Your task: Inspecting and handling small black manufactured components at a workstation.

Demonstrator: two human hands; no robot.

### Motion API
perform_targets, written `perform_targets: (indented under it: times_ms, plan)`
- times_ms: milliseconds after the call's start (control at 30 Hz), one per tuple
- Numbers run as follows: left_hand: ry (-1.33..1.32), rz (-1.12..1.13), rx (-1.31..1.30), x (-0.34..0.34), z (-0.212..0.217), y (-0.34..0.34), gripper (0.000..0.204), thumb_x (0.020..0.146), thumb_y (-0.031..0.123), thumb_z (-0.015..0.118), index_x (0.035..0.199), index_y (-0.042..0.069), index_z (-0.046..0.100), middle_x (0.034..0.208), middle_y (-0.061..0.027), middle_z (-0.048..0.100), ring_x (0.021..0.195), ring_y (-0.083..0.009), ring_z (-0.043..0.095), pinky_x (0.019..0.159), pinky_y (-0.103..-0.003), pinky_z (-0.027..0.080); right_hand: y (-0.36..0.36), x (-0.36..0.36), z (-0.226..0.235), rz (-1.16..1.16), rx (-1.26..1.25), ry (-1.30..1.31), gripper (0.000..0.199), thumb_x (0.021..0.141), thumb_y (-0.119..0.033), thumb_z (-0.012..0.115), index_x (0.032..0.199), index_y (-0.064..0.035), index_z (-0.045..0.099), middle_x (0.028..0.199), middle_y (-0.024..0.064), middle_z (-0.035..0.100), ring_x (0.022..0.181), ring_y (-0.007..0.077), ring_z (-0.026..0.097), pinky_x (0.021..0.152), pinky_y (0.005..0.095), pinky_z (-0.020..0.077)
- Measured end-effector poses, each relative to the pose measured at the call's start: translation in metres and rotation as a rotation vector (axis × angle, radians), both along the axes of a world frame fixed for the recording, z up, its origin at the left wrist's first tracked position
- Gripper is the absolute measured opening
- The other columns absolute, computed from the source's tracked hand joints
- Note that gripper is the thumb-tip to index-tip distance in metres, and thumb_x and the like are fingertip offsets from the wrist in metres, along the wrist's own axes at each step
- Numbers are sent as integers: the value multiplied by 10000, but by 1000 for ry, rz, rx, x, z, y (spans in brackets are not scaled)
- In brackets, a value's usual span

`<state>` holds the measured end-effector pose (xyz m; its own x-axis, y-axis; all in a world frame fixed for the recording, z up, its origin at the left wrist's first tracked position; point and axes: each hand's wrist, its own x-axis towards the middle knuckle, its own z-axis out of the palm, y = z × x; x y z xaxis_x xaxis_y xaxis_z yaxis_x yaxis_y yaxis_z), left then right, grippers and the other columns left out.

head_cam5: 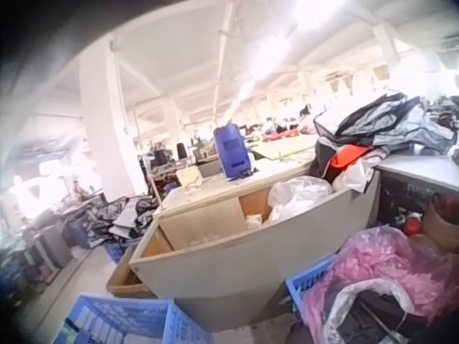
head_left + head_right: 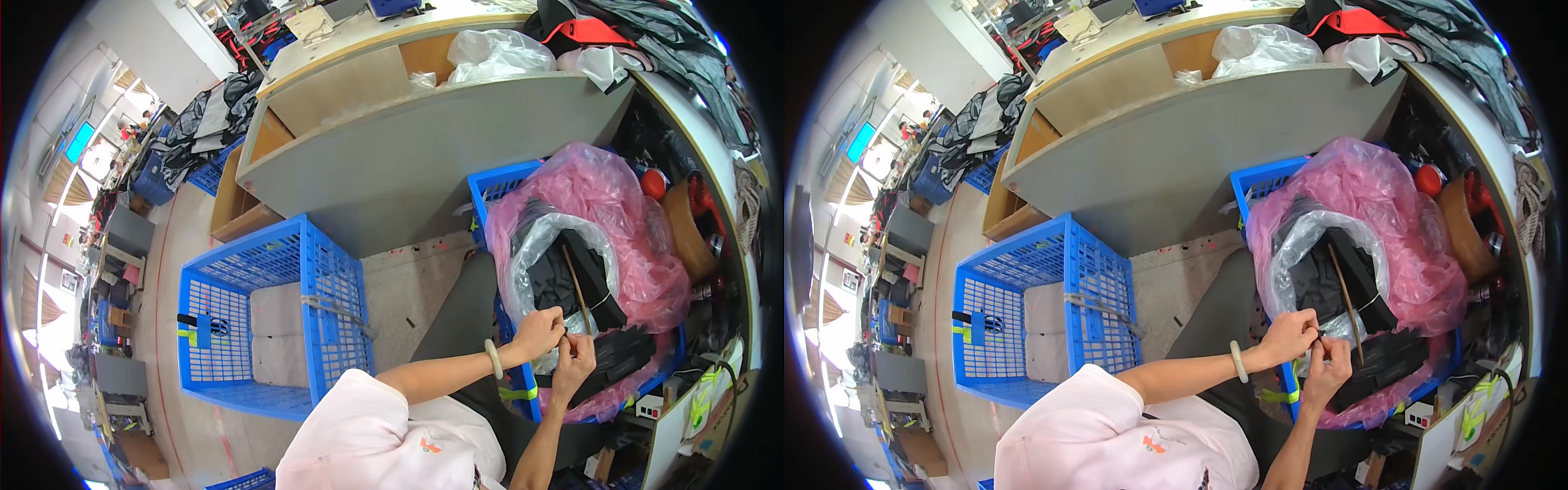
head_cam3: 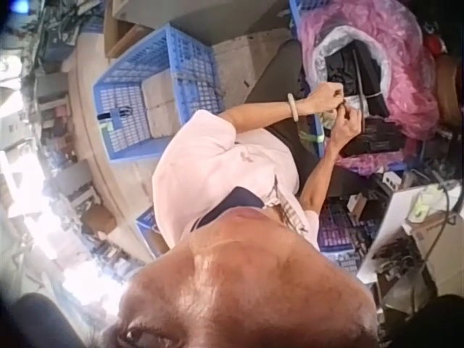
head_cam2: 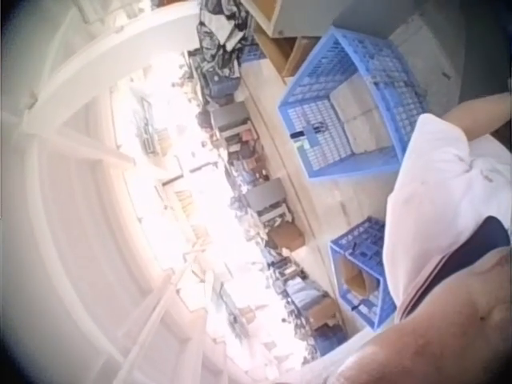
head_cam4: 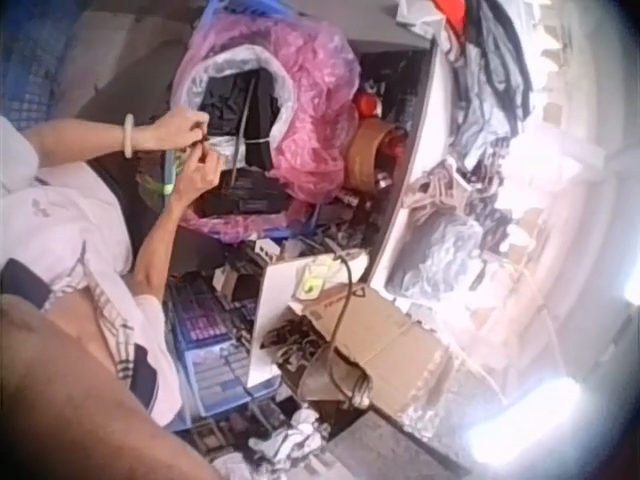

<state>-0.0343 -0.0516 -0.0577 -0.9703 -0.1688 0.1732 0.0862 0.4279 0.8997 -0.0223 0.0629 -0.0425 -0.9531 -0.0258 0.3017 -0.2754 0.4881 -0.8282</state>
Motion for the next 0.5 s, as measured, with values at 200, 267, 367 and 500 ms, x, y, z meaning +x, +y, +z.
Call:
perform_targets:
  times_ms: [200, 267, 367, 500]
  plan:
    - [-633, -123, 1052, -5, 11, 7, 238, 842, 46, 417, 1041, -23, 528, 800, -167, 616, 655, -246, 639, 572, -345, 543, 12, -3, 3, -84, -84, 83, 154, 768, -11, 640, 920, 4, 653, 960, 116, 587, 922, 233, 573, 786, 309, 453]
    - [-603, -112, 1228, -5, 19, -11, 282, 847, 14, 417, 1120, -46, 458, 844, -212, 619, 669, -270, 645, 598, -347, 560, 13, -13, 7, -263, -175, 96, 230, 777, -28, 635, 1007, -22, 650, 1034, 114, 576, 946, 237, 568, 811, 317, 446]
    - [-590, -219, 1275, 0, 19, -24, 259, 887, 33, 421, 1110, -60, 516, 857, -216, 643, 636, -224, 659, 571, -294, 565, 16, -12, 14, -206, -96, 49, 190, 784, -33, 627, 968, 1, 656, 939, 124, 623, 893, 238, 606, 782, 310, 468]
    - [-587, -314, 1263, 5, 13, -16, 238, 898, 67, 466, 1104, -26, 544, 783, -187, 645, 561, -193, 629, 455, -258, 519, 18, 0, 11, -263, -344, -20, 175, 760, 5, 656, 934, 26, 655, 883, 115, 635, 778, 166, 636, 668, 249, 503]
